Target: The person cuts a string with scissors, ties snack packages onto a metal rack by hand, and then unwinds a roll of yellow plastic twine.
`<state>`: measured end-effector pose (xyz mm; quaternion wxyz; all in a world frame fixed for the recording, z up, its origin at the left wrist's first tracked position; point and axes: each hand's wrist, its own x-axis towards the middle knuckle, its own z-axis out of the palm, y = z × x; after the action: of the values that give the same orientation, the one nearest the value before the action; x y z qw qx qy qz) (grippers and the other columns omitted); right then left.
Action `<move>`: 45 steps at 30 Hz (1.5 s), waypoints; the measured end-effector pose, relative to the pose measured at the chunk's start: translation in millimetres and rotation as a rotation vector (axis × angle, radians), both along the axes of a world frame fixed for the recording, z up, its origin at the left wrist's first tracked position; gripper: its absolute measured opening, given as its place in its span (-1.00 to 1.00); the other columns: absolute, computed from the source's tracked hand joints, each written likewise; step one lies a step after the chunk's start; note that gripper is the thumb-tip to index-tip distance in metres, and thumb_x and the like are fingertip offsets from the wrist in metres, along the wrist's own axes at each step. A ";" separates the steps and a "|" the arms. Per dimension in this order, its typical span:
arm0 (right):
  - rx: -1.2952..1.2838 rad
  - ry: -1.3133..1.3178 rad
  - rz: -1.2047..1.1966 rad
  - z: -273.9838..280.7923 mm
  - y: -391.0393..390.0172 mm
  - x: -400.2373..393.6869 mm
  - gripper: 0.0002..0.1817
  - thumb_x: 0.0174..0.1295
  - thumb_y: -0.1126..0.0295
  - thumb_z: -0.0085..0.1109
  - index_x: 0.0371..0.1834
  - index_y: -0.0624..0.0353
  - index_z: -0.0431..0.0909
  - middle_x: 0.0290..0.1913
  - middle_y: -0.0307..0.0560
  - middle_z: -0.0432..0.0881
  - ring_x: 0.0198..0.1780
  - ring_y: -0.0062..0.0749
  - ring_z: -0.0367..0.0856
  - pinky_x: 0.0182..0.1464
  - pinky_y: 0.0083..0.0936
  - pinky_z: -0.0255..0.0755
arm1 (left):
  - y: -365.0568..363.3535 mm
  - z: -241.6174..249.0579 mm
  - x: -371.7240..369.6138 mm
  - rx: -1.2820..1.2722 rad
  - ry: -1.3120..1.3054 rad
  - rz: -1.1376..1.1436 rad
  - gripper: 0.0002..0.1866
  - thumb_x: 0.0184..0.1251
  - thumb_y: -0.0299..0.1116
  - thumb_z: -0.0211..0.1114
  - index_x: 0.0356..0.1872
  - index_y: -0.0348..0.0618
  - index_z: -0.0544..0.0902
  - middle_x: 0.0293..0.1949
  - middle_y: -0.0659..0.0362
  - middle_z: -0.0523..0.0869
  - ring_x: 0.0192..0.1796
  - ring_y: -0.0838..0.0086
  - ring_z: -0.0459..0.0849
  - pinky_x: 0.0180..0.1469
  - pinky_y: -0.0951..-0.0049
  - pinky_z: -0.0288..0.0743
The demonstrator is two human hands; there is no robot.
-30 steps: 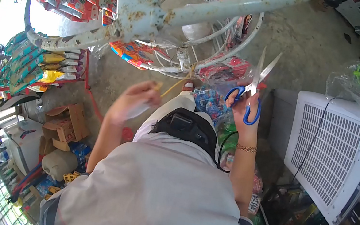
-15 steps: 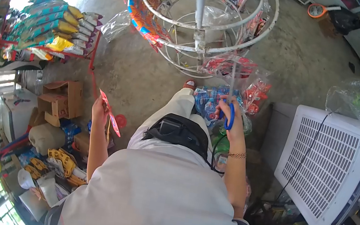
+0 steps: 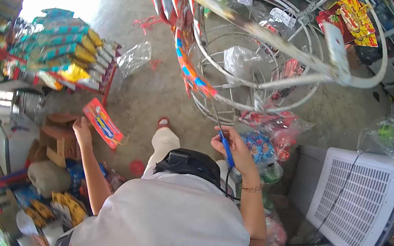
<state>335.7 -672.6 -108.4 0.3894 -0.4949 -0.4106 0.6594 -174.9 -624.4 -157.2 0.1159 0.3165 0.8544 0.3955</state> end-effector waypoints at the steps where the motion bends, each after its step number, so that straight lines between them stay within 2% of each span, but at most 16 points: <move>1: -0.030 -0.023 -0.074 -5.2 10.5 -14.6 -0.55 0.33 0.36 0.29 0.25 0.15 0.43 -0.12 -0.22 0.58 -0.08 -0.58 0.55 0.00 -0.59 0.45 | 20.3 2.5 0.1 -0.090 0.266 -0.013 -0.45 0.45 -0.22 0.26 0.25 -0.46 0.40 0.19 -0.18 0.55 0.16 0.02 0.58 0.11 0.11 0.53; 3: -0.075 -0.050 -0.238 -12.4 43.1 -49.1 -0.58 0.34 0.36 0.24 0.24 0.19 0.44 -0.11 -0.16 0.63 -0.08 -0.55 0.59 0.00 -0.54 0.48 | 74.9 13.5 -3.3 -0.036 0.281 -0.316 -0.48 0.45 -0.32 0.22 0.28 -0.47 0.34 0.14 -0.17 0.55 0.14 0.01 0.58 0.13 0.04 0.51; 5: -0.056 -0.008 -0.450 -25.0 66.2 -87.6 -0.57 0.33 0.38 0.22 0.24 0.20 0.43 -0.15 -0.11 0.63 -0.16 -0.52 0.60 -0.12 -0.54 0.49 | 142.3 34.4 15.1 0.206 -0.107 -0.594 -0.50 0.42 -0.39 0.20 0.29 -0.42 0.35 0.10 -0.16 0.57 0.12 0.02 0.59 0.16 0.03 0.49; 7: -0.080 0.085 -0.601 -14.6 91.7 -123.1 -0.56 0.33 0.38 0.22 0.25 0.21 0.42 -0.15 -0.08 0.63 -0.17 -0.50 0.59 -0.14 -0.55 0.48 | 207.6 43.9 21.3 0.381 -0.028 -0.960 -0.50 0.37 -0.37 0.26 0.28 -0.36 0.42 0.09 -0.14 0.58 0.10 0.08 0.60 0.16 0.10 0.49; 9: -0.087 0.200 -0.673 -4.3 104.2 -150.1 -0.58 0.34 0.38 0.20 0.24 0.20 0.42 -0.14 -0.06 0.62 -0.15 -0.46 0.59 -0.13 -0.54 0.48 | 248.4 162.7 80.2 0.338 -0.004 -1.356 -0.10 0.45 0.12 0.17 0.55 -0.16 -0.07 0.57 -0.04 -0.03 0.61 0.14 -0.11 0.55 -0.15 -0.13; 12: -0.075 0.112 -0.710 5.4 102.1 -169.5 -0.58 0.34 0.40 0.18 0.25 0.20 0.42 -0.14 -0.06 0.61 -0.14 -0.46 0.58 -0.10 -0.52 0.47 | 312.7 244.2 156.2 0.773 0.368 -1.777 -0.34 0.40 0.03 0.18 0.29 -0.17 0.16 0.30 -0.02 0.19 0.37 0.10 0.12 0.37 -0.07 0.06; 15: -0.096 -0.024 -0.855 13.4 78.4 -173.8 -0.58 0.35 0.40 0.17 0.26 0.20 0.42 -0.14 -0.07 0.61 -0.14 -0.47 0.58 -0.10 -0.53 0.45 | 356.4 270.2 221.6 1.100 0.690 -1.942 -0.56 0.36 -0.07 0.18 0.04 -0.19 0.39 0.02 0.00 0.40 0.13 0.05 0.35 0.20 0.01 0.25; 17: -0.043 -0.052 -1.035 7.9 53.7 -168.9 -0.60 0.37 0.39 0.15 0.25 0.20 0.42 -0.15 -0.08 0.60 -0.16 -0.49 0.56 -0.10 -0.53 0.43 | 364.0 276.8 241.9 1.089 0.762 -1.971 -0.68 0.33 -0.13 0.19 -0.14 -0.20 0.54 -0.16 0.01 0.55 -0.02 0.02 0.51 0.08 0.06 0.37; 19: 0.050 -0.023 -1.237 -4.2 30.5 -159.5 -0.63 0.38 0.38 0.14 0.22 0.19 0.42 -0.17 -0.10 0.59 -0.18 -0.49 0.54 -0.11 -0.54 0.42 | 353.7 282.0 239.7 0.957 0.793 -1.926 -0.71 0.29 -0.15 0.18 -0.21 -0.19 0.52 -0.22 0.00 0.52 -0.07 0.03 0.50 0.02 0.08 0.36; 23: 0.237 0.027 -1.537 21.4 16.2 -124.9 -0.69 0.47 0.26 0.07 0.15 0.13 0.36 -0.23 -0.14 0.52 -0.23 -0.48 0.49 -0.08 -0.51 0.37 | 334.4 275.9 242.7 1.146 0.782 -1.809 -0.83 0.17 -0.31 0.16 -0.41 -0.21 0.46 -0.39 0.00 0.45 -0.31 0.06 0.48 -0.18 0.14 0.38; 27: 0.572 -0.099 -1.478 97.1 37.2 -75.2 -0.62 0.55 0.07 -0.07 0.19 0.10 0.25 -0.24 -0.16 0.47 -0.26 -0.47 0.47 -0.10 -0.54 0.30 | 293.2 261.8 252.8 1.286 0.730 -1.668 -0.85 0.02 -0.36 0.17 -0.49 -0.21 0.43 -0.48 0.03 0.39 -0.43 0.12 0.41 -0.31 0.19 0.34; 29: 0.750 -0.045 -1.368 140.0 60.1 -58.2 -0.65 0.51 0.11 0.04 0.08 0.14 0.29 -0.19 -0.09 0.48 -0.13 -0.36 0.48 0.13 -0.35 0.33 | 265.4 260.7 254.2 1.272 0.740 -1.625 -0.84 -0.12 -0.39 0.18 -0.50 -0.21 0.43 -0.49 0.04 0.37 -0.46 0.15 0.39 -0.33 0.21 0.32; 31: 0.721 -0.195 -1.369 139.2 67.7 -42.1 -0.60 0.47 0.11 0.10 0.10 0.18 0.31 -0.15 -0.06 0.49 -0.07 -0.33 0.49 0.20 -0.31 0.31 | 235.3 257.9 251.6 1.217 0.730 -1.596 -0.82 -0.22 -0.41 0.17 -0.51 -0.21 0.42 -0.50 0.05 0.36 -0.47 0.17 0.38 -0.34 0.22 0.31; 35: 0.711 0.095 -1.298 167.2 47.4 -25.1 -0.52 0.39 0.13 0.22 0.18 0.23 0.35 -0.09 -0.01 0.50 0.02 -0.26 0.49 0.31 -0.25 0.27 | 200.6 273.0 245.2 1.038 0.748 -1.576 -0.79 -0.28 -0.43 0.17 -0.50 -0.20 0.43 -0.50 0.07 0.35 -0.47 0.16 0.37 -0.35 0.22 0.30; 39: 0.665 0.210 -1.121 157.3 37.4 21.2 -0.52 0.35 0.16 0.25 0.19 0.23 0.42 -0.06 -0.02 0.54 0.05 -0.23 0.49 0.29 -0.24 0.28 | 163.8 276.9 240.3 0.945 0.796 -1.548 -0.76 -0.29 -0.41 0.22 -0.48 -0.17 0.46 -0.50 0.08 0.34 -0.46 0.18 0.38 -0.34 0.22 0.27; 45: 0.556 0.381 -1.160 168.2 107.0 89.1 -0.77 0.34 0.31 0.30 -0.09 0.20 0.55 -0.15 -0.21 0.61 -0.14 -0.39 0.57 0.02 -0.36 0.45 | 151.3 199.6 281.1 0.881 0.777 -1.574 -0.75 -0.12 -0.39 0.20 -0.34 -0.19 0.49 -0.36 0.08 0.41 -0.31 0.24 0.42 -0.20 0.25 0.30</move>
<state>424.8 -565.6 59.9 0.8595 -0.3915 -0.1569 0.2887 106.2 -473.1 42.5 -0.0711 0.9186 0.1540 0.3570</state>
